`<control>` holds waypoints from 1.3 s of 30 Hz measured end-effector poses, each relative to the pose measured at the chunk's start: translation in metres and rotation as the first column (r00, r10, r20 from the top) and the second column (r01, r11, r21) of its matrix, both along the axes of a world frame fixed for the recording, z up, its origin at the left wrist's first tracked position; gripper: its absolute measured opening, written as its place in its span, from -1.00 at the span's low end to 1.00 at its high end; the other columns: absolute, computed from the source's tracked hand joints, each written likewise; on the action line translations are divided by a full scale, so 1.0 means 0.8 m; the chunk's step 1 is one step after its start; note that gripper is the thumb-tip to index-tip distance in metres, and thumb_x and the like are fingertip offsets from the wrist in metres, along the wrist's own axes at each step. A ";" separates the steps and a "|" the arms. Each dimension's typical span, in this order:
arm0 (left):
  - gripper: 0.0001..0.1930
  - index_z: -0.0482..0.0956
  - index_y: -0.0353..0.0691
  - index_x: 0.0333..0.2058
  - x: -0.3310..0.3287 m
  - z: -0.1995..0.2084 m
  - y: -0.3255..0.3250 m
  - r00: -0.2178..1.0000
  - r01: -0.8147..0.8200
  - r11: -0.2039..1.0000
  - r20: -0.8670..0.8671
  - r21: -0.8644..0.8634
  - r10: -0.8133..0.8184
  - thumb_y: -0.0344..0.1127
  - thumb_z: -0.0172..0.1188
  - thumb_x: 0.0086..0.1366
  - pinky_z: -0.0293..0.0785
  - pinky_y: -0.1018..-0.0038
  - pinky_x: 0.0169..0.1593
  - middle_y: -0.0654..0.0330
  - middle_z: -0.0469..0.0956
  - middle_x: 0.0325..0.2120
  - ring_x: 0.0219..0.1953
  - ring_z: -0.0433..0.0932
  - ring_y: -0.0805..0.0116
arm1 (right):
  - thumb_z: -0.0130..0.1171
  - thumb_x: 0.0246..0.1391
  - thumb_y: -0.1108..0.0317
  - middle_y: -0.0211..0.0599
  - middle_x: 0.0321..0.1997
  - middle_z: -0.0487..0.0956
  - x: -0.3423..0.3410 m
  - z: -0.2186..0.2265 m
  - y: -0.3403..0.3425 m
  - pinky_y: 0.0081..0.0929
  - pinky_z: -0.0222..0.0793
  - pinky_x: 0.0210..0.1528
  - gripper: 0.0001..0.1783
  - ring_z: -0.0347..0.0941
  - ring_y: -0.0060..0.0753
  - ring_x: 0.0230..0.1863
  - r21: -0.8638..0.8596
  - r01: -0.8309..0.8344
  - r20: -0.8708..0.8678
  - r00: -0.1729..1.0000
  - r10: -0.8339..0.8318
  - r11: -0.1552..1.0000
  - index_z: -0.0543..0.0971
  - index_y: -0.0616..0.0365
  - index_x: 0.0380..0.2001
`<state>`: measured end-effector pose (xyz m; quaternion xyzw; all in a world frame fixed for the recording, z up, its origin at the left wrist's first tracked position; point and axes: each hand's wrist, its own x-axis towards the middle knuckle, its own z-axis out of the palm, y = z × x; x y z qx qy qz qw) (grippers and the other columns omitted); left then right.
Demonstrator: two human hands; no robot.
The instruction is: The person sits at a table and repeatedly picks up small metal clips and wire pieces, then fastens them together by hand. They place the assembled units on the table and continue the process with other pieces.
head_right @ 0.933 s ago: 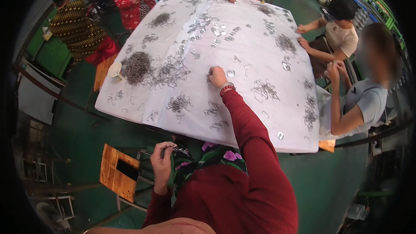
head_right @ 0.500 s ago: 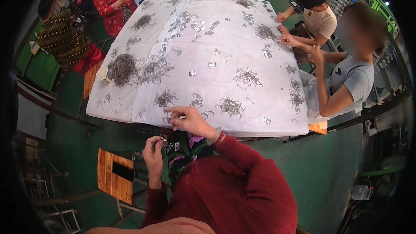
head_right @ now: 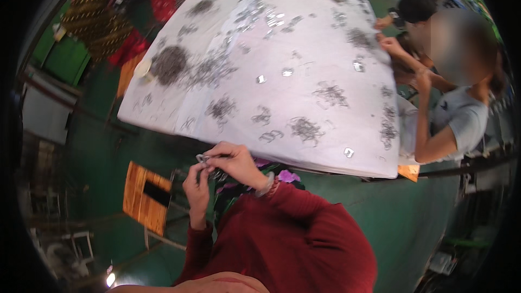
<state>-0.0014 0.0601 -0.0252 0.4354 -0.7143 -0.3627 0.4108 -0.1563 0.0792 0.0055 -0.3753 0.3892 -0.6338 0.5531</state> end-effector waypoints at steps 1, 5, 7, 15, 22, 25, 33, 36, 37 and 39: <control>-0.90 0.50 -0.35 -0.26 0.004 -0.007 0.003 0.999 -0.021 1.000 0.028 0.020 0.021 -0.46 0.09 0.28 0.44 0.55 -0.23 0.16 0.58 -0.40 -0.31 0.53 0.50 | 0.15 0.00 0.64 -0.25 -0.31 0.56 -0.001 -0.005 0.001 -0.60 0.48 -0.27 -0.85 0.54 -0.49 -0.33 0.023 -0.023 0.034 0.999 0.022 0.999 0.59 0.37 -0.30; -0.84 0.51 -0.31 -0.21 0.003 -0.019 0.001 0.998 -0.001 1.000 -0.068 -0.024 0.000 -0.51 0.07 0.22 0.46 0.42 -0.20 0.06 0.56 -0.28 -0.27 0.57 0.24 | 0.17 -0.03 0.67 -0.16 -0.30 0.54 -0.005 -0.018 -0.001 -0.56 0.51 -0.28 -0.84 0.54 -0.40 -0.34 0.056 -0.041 0.047 0.998 0.038 0.998 0.60 0.39 -0.31; -0.84 0.52 -0.32 -0.21 -0.002 -0.022 -0.016 0.972 -0.105 0.993 -0.203 0.057 0.114 -0.49 0.09 0.22 0.46 0.44 -0.19 0.08 0.57 -0.29 -0.26 0.57 0.27 | 0.16 -0.03 0.69 -0.19 -0.32 0.52 -0.010 -0.030 0.000 -0.54 0.52 -0.28 -0.86 0.55 -0.38 -0.36 0.102 -0.062 0.121 0.991 0.049 0.993 0.59 0.39 -0.34; -0.85 0.58 -0.24 -0.26 -0.063 -0.047 -0.242 0.974 0.096 0.982 0.217 -0.165 -0.059 -0.42 0.14 0.17 0.43 0.37 -0.20 0.07 0.54 -0.43 -0.30 0.52 0.14 | 0.14 -0.02 0.72 -0.21 -0.30 0.51 -0.032 -0.037 -0.012 -0.56 0.50 -0.27 -0.85 0.55 -0.40 -0.35 0.127 -0.234 0.146 0.966 0.215 0.964 0.59 0.37 -0.33; -0.93 0.53 -0.17 -0.42 -0.138 -0.073 -0.342 0.719 0.393 0.850 0.694 -0.350 -0.047 -0.36 0.17 0.10 0.37 0.29 -0.17 0.13 0.33 -0.36 -0.16 0.36 0.16 | 0.12 0.01 0.70 -0.24 -0.30 0.51 -0.050 -0.033 -0.010 -0.59 0.50 -0.26 -0.85 0.54 -0.44 -0.35 0.111 -0.264 0.218 0.947 0.236 0.958 0.58 0.40 -0.30; -0.92 0.48 -0.17 -0.37 -0.135 -0.060 -0.342 0.619 0.471 0.836 0.781 -0.282 -0.086 -0.36 0.14 0.13 0.36 0.26 -0.16 0.13 0.35 -0.29 -0.11 0.36 0.14 | 0.12 0.03 0.67 -0.26 -0.30 0.50 -0.055 -0.037 -0.009 -0.59 0.48 -0.24 -0.85 0.53 -0.47 -0.34 0.103 -0.277 0.215 0.944 0.250 0.955 0.57 0.39 -0.28; -0.91 0.44 -0.34 -0.34 -0.094 -0.046 -0.327 0.877 0.133 0.989 0.472 -0.066 -0.087 -0.44 0.04 0.23 0.43 0.32 -0.21 0.00 0.52 -0.38 -0.33 0.52 0.04 | 0.12 0.03 0.67 -0.25 -0.30 0.52 -0.053 -0.035 -0.016 -0.57 0.49 -0.23 -0.86 0.53 -0.48 -0.33 0.115 -0.258 0.106 0.963 0.247 0.959 0.58 0.40 -0.30; -0.86 0.46 -0.40 -0.29 -0.087 -0.036 -0.292 0.951 0.076 0.993 0.292 0.096 -0.101 -0.43 0.03 0.25 0.46 0.38 -0.30 0.04 0.55 -0.42 -0.41 0.55 0.20 | 0.13 0.02 0.67 -0.24 -0.28 0.53 -0.050 -0.031 -0.018 -0.58 0.49 -0.23 -0.86 0.53 -0.46 -0.33 0.073 -0.202 0.068 0.978 0.197 0.977 0.59 0.39 -0.31; -0.85 0.47 -0.42 -0.28 -0.082 -0.023 -0.271 0.969 0.066 0.977 0.221 0.203 -0.111 -0.43 0.03 0.26 0.47 0.40 -0.33 0.06 0.55 -0.42 -0.42 0.56 0.26 | 0.14 0.02 0.66 -0.24 -0.27 0.54 -0.048 -0.029 -0.019 -0.58 0.49 -0.23 -0.86 0.53 -0.46 -0.33 0.071 -0.185 0.052 0.982 0.182 0.980 0.59 0.39 -0.31; -0.84 0.49 -0.42 -0.26 -0.063 -0.002 -0.232 0.981 0.073 0.982 0.163 0.176 -0.103 -0.42 0.05 0.27 0.47 0.46 -0.35 0.09 0.56 -0.41 -0.42 0.56 0.38 | 0.15 0.01 0.66 -0.23 -0.27 0.55 -0.043 -0.027 -0.022 -0.58 0.48 -0.24 -0.87 0.53 -0.46 -0.34 0.056 -0.169 0.028 0.985 0.168 0.984 0.59 0.39 -0.32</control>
